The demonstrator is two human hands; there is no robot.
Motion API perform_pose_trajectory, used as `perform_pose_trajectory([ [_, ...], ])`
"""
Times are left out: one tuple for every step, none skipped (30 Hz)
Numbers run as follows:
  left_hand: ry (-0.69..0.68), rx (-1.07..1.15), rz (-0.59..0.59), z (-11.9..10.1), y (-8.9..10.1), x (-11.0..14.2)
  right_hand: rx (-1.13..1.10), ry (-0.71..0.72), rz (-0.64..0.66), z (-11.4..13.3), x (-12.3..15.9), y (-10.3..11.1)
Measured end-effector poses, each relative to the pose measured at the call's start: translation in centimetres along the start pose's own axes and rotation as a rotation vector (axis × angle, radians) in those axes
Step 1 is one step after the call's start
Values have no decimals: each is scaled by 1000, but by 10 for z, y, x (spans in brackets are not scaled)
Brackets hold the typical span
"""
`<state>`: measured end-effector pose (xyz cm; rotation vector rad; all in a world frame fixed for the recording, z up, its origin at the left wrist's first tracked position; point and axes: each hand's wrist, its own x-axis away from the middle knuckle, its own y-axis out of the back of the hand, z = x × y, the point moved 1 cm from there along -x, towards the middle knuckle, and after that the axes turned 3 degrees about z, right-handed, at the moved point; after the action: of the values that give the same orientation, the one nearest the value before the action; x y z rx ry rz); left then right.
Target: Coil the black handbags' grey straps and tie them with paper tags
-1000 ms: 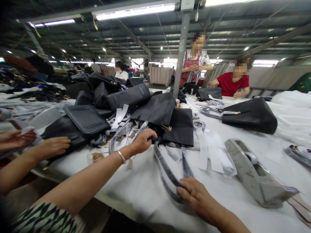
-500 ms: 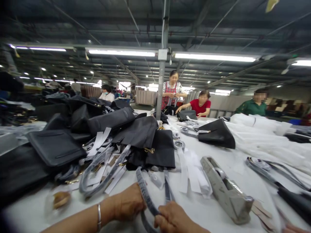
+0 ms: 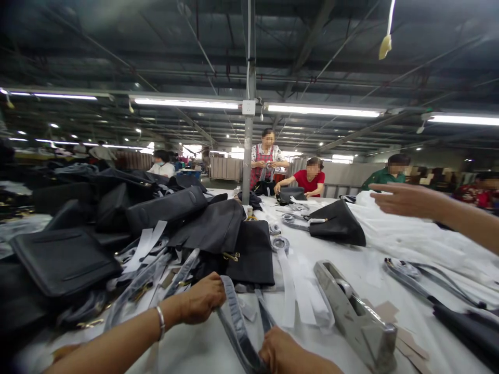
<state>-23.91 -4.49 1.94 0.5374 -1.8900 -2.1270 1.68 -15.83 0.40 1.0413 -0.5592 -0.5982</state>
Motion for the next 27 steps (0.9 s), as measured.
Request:
perform_pose_trajectory([
  [22,-25,21,7,0,-3,-1,-38,8,3,2,1],
  [41,-37,40,13,1,-5,-3,-79,15,7,4,2],
  [57,-32,53,17,0,-6,-4,-116,21,12,7,2],
  [67,-12,59,18,-1,-6,-5,-140,27,18,9,3],
  [69,19,60,18,-3,-4,0,-155,33,24,11,3],
  [68,52,59,16,-4,-2,14,-157,37,30,13,4],
  [68,86,53,13,-6,3,37,-147,40,35,15,4],
  [70,121,41,9,-6,8,66,-130,42,39,15,5],
  [77,152,24,5,-5,14,97,-107,45,43,16,5],
  [90,179,6,1,-2,22,129,-83,49,45,16,5],
  [113,199,-11,-4,3,29,157,-61,55,47,16,5],
  [151,213,-43,-10,11,36,182,-42,61,48,15,4],
  [195,224,-95,-17,20,42,203,-24,71,49,15,4],
  [228,237,-159,-26,30,47,224,-6,82,49,14,3],
  [240,254,-224,-38,40,49,245,13,96,49,12,3],
  [225,272,-276,-51,49,49,268,34,107,49,11,2],
  [178,288,-292,-66,55,48,290,54,116,50,10,2],
  [116,294,-268,-82,57,44,310,67,121,51,9,2],
  [56,282,-205,-97,55,40,324,71,124,52,9,2],
  [13,254,-129,-111,49,36,330,63,126,53,9,3],
  [-11,216,-60,-123,40,33,328,45,126,55,11,3],
  [-22,174,-8,-132,30,30,318,26,120,57,15,5],
  [-25,137,17,-138,20,29,301,12,107,58,19,6],
  [-27,109,20,-142,12,28,280,6,85,60,23,7],
  [-30,93,4,-143,5,28,258,8,54,60,28,9],
  [-34,89,-24,-142,2,28,235,18,19,60,33,11],
  [-36,97,-52,-140,1,29,213,33,-13,60,36,12],
])
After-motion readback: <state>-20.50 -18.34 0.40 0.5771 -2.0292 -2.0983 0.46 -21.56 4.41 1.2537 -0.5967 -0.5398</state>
